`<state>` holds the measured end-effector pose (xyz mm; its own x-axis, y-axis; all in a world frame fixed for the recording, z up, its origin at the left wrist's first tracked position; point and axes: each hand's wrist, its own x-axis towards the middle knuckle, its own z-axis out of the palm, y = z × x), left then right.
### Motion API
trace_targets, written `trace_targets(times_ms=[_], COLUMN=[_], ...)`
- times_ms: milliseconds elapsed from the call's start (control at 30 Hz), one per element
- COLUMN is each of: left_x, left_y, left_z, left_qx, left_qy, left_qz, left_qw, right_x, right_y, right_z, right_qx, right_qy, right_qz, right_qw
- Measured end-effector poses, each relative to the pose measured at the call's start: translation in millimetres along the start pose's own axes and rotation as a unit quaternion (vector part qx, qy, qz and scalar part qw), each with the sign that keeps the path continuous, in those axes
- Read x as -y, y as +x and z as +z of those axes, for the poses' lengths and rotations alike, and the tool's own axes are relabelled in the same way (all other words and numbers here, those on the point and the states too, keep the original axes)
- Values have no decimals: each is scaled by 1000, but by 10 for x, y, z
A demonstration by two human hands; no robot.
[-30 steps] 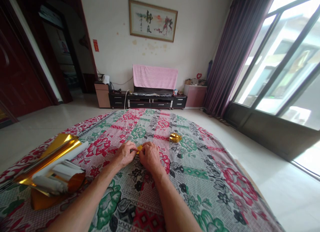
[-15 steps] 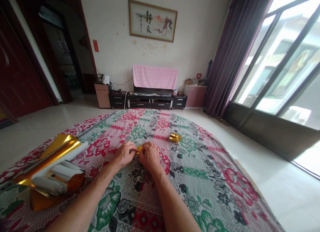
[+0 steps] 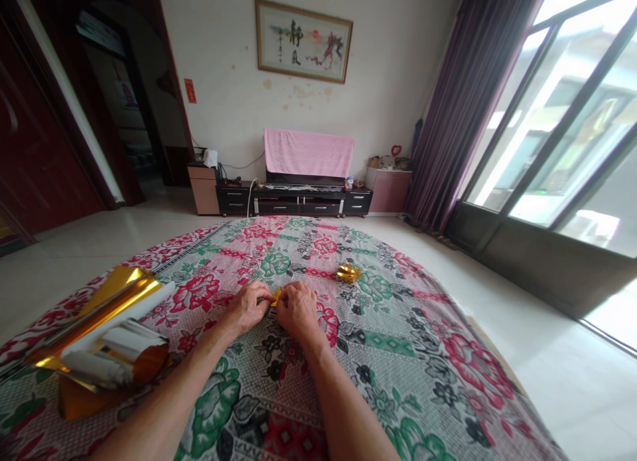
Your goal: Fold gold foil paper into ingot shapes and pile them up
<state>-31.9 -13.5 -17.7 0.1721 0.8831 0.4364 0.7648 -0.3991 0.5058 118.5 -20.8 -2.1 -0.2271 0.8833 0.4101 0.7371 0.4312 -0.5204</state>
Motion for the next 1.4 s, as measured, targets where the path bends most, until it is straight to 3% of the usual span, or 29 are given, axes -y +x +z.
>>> trace_targets(times_ms=[300,1400], left_x=[23,-72], left_y=[0,-2], left_z=[18,32], left_qx=[-1,-16], left_qy=[-2,37], left_qz=[-11,-34], left_qw=[1000,999], right_x=[-2,-16], right_y=[-32,-29], right_z=[-24,0], right_qx=[9,2], right_qy=[-1,-2], right_qz=[-30,-21], right_qw=[1000,1000])
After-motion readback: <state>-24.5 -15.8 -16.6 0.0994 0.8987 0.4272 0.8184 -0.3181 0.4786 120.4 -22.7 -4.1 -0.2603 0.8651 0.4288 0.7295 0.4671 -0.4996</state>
